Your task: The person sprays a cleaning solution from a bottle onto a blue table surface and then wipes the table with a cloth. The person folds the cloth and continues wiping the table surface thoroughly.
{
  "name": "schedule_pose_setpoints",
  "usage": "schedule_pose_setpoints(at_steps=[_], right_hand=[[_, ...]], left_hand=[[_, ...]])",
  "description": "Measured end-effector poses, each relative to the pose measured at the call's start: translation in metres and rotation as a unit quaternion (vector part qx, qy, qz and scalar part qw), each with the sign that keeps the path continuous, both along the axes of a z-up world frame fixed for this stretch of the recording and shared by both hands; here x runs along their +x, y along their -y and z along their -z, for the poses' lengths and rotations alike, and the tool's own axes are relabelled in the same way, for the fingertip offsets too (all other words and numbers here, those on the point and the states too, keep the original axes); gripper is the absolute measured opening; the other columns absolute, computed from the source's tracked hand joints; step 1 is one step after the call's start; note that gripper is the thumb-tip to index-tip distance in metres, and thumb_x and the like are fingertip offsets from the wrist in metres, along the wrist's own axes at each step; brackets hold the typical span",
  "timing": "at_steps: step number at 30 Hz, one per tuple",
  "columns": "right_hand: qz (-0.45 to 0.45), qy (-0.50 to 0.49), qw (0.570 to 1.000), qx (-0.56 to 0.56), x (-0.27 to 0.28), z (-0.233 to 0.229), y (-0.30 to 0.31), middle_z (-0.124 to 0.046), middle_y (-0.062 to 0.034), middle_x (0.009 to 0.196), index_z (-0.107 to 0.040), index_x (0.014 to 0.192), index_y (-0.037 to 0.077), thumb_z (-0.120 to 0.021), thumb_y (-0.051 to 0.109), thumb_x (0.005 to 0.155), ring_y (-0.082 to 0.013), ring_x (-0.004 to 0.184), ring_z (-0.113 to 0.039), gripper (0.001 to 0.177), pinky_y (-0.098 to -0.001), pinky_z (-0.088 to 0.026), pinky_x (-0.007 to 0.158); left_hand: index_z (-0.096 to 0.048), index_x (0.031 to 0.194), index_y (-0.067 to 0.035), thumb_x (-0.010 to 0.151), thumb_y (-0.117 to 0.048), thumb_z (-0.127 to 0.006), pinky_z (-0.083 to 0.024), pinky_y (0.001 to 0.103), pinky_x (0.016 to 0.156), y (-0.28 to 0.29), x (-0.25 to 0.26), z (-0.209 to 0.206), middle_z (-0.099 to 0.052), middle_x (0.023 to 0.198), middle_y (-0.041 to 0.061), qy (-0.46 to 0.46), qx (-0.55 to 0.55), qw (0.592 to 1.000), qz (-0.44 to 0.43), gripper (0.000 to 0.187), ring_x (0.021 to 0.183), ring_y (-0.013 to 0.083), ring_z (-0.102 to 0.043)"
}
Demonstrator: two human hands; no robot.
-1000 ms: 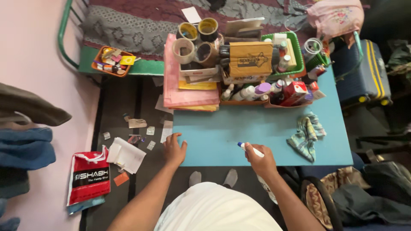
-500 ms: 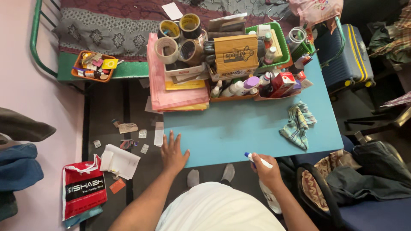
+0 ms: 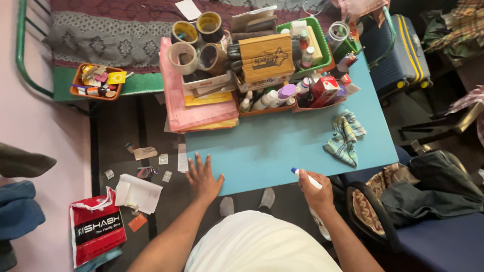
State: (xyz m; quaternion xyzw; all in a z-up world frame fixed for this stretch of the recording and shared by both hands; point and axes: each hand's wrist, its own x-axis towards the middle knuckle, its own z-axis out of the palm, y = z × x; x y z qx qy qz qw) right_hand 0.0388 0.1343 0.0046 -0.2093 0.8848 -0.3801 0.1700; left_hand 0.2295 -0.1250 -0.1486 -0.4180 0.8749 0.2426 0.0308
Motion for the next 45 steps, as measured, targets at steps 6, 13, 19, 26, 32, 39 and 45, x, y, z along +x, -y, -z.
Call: schedule_pose_setpoints(at_steps=[6, 13, 19, 26, 32, 39, 45], right_hand=[[0.027, 0.018, 0.999, 0.026, -0.015, -0.002, 0.01, -0.063, -0.01, 0.062, -0.072, 0.077, 0.001, -0.064, 0.047, 0.093, -0.0186, 0.06, -0.057, 0.049, -0.033, -0.048, 0.06], [0.066, -0.005, 0.99, 0.124, -0.04, 0.012, 0.006, -0.071, -0.0133, 0.069, -0.076, 0.085, 0.002, -0.07, 0.053, 0.087, -0.0225, 0.065, -0.068, 0.051, -0.0351, -0.052, 0.065], [0.107, -0.016, 0.991, 0.079, -0.053, 0.008, -0.004, -0.074, -0.0099, 0.072, -0.076, 0.088, 0.001, -0.07, 0.056, 0.085, -0.023, 0.069, -0.072, 0.055, -0.0368, -0.055, 0.068], [0.13, -0.023, 0.984, 0.116, -0.056, 0.011, -0.017, -0.073, -0.0127, 0.071, -0.078, 0.089, 0.006, -0.068, 0.056, 0.086, -0.0295, 0.068, -0.07, 0.051, -0.0396, -0.055, 0.068], [0.115, -0.014, 0.983, 0.144, -0.073, 0.024, -0.036, -0.073, -0.0159, 0.072, -0.079, 0.086, 0.004, -0.063, 0.058, 0.089, -0.0336, 0.07, -0.071, 0.056, -0.0419, -0.055, 0.071], [0.139, -0.005, 0.985, 0.099, -0.109, 0.029, -0.074, -0.07, -0.0121, 0.067, -0.077, 0.081, 0.005, -0.068, 0.054, 0.087, -0.0265, 0.065, -0.069, 0.05, -0.0392, -0.053, 0.065], [0.11, 0.056, 0.99, 0.061, -0.163, 0.04, -0.129, -0.068, -0.011, 0.062, -0.073, 0.07, 0.003, -0.061, 0.049, 0.095, -0.0227, 0.059, -0.066, 0.053, -0.0384, -0.052, 0.062]], left_hand=[[-0.025, 0.16, -0.02, 0.083, -0.048, -0.073, -0.011, 0.068, 0.12, -0.008, -0.022, -0.007, -0.009, 0.169, 0.016, 0.006, -0.011, 0.998, 0.067, 0.095, 0.155, 0.0415, -0.004], [-0.028, 0.159, -0.02, 0.083, -0.047, -0.074, -0.015, 0.065, 0.12, -0.016, -0.046, -0.01, -0.014, 0.168, 0.015, -0.025, 0.016, 0.994, 0.105, 0.093, 0.155, 0.0407, -0.01], [-0.036, 0.156, -0.017, 0.084, -0.045, -0.074, -0.021, 0.06, 0.119, -0.03, -0.062, -0.007, -0.02, 0.166, 0.017, -0.079, 0.022, 0.986, 0.143, 0.086, 0.153, 0.0418, -0.015], [-0.043, 0.152, -0.017, 0.086, -0.045, -0.072, -0.024, 0.058, 0.118, -0.041, -0.067, -0.001, -0.021, 0.166, 0.017, -0.065, 0.029, 0.984, 0.161, 0.078, 0.153, 0.0411, -0.017], [-0.041, 0.152, -0.017, 0.086, -0.045, -0.072, -0.023, 0.058, 0.119, -0.053, -0.082, -0.004, -0.018, 0.167, 0.015, -0.054, 0.044, 0.984, 0.163, 0.078, 0.152, 0.0399, -0.016], [-0.041, 0.152, -0.018, 0.087, -0.044, -0.073, -0.028, 0.057, 0.117, -0.078, -0.124, -0.009, -0.02, 0.166, 0.015, -0.048, 0.041, 0.98, 0.191, 0.078, 0.152, 0.0395, -0.02], [-0.038, 0.153, -0.019, 0.085, -0.041, -0.077, -0.029, 0.057, 0.116, -0.12, -0.192, -0.008, -0.021, 0.166, 0.014, -0.049, 0.046, 0.979, 0.192, 0.081, 0.151, 0.039, -0.022]])
